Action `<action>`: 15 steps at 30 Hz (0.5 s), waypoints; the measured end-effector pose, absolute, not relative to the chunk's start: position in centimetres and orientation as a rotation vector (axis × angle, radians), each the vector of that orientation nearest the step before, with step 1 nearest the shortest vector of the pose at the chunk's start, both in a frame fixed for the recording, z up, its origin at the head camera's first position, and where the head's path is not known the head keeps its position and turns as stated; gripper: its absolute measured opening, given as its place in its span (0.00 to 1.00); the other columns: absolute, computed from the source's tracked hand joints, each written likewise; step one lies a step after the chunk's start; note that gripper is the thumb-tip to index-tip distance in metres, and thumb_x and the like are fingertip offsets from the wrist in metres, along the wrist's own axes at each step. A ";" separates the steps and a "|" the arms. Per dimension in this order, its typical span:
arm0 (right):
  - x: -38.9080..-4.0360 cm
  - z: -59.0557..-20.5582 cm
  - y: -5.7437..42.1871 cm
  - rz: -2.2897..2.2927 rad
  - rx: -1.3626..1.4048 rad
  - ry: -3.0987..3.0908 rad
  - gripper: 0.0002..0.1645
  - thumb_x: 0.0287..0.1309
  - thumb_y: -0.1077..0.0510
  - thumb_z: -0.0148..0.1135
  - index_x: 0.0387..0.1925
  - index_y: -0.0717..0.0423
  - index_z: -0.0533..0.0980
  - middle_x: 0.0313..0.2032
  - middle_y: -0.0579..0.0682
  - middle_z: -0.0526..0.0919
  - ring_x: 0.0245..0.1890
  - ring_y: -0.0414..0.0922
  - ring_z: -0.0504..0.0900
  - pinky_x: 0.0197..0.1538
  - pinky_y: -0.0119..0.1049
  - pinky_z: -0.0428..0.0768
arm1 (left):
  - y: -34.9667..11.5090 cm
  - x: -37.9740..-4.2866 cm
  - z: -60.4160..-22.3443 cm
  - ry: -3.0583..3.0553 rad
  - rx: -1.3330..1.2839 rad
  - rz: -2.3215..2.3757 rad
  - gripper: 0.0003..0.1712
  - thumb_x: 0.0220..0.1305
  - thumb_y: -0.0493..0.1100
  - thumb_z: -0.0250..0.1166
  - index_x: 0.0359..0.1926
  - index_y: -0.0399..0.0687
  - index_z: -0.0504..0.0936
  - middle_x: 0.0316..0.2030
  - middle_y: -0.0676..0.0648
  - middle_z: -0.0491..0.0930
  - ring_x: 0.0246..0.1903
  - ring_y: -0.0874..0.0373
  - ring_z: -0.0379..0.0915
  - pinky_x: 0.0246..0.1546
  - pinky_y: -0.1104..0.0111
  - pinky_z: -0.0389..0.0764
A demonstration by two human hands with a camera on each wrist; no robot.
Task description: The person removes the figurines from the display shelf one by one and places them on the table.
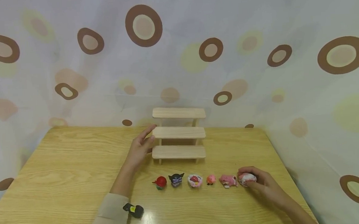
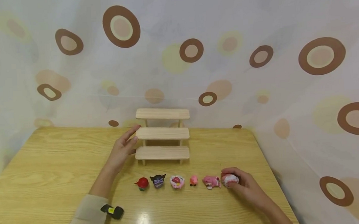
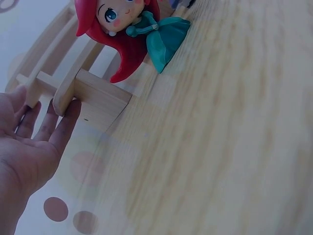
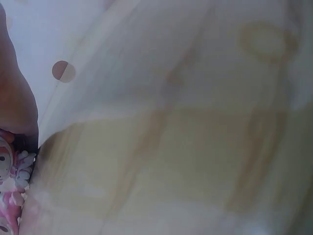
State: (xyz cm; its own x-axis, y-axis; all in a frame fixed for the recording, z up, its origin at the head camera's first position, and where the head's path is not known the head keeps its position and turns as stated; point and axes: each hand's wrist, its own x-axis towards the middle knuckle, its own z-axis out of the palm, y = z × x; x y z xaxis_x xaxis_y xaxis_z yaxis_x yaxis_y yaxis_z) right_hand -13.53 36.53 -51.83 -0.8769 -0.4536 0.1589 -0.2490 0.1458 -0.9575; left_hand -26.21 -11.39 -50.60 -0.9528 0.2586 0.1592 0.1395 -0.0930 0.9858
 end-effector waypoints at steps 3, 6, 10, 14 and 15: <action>-13.5 -51.8 36.3 -1.823 -0.701 2.246 0.23 0.74 0.75 0.53 0.65 0.83 0.65 0.59 0.73 0.77 0.58 0.42 0.83 0.55 0.33 0.86 | -11.5 -26.1 -50.6 2.076 0.447 2.208 0.31 0.82 0.52 0.57 0.81 0.58 0.66 0.82 0.53 0.56 0.79 0.40 0.54 0.73 0.39 0.64; -13.6 -51.8 36.0 -1.805 -0.715 2.285 0.24 0.73 0.75 0.55 0.66 0.82 0.66 0.59 0.74 0.77 0.58 0.43 0.83 0.56 0.32 0.85 | -11.8 -26.1 -50.6 2.085 0.434 2.205 0.31 0.82 0.52 0.58 0.80 0.59 0.67 0.82 0.54 0.56 0.79 0.41 0.54 0.75 0.40 0.62; -13.9 -51.6 35.7 -1.773 -0.719 2.337 0.24 0.72 0.75 0.56 0.66 0.80 0.67 0.58 0.75 0.77 0.58 0.43 0.83 0.57 0.29 0.83 | -12.1 -26.1 -50.5 2.085 0.406 2.216 0.30 0.82 0.51 0.58 0.80 0.60 0.67 0.82 0.53 0.55 0.79 0.42 0.55 0.73 0.41 0.65; -14.1 -51.2 35.7 -1.739 -0.717 2.388 0.25 0.73 0.74 0.55 0.67 0.78 0.67 0.58 0.76 0.77 0.59 0.44 0.82 0.59 0.27 0.81 | -12.1 -26.0 -50.4 2.079 0.384 2.225 0.30 0.82 0.51 0.58 0.80 0.60 0.68 0.82 0.53 0.55 0.78 0.42 0.57 0.71 0.42 0.70; -14.2 -51.0 35.8 -1.729 -0.710 2.407 0.25 0.74 0.73 0.55 0.68 0.78 0.67 0.59 0.75 0.77 0.60 0.44 0.82 0.59 0.27 0.81 | -12.1 -26.0 -50.3 2.080 0.382 2.223 0.30 0.82 0.51 0.58 0.80 0.60 0.67 0.82 0.53 0.55 0.78 0.42 0.57 0.71 0.42 0.70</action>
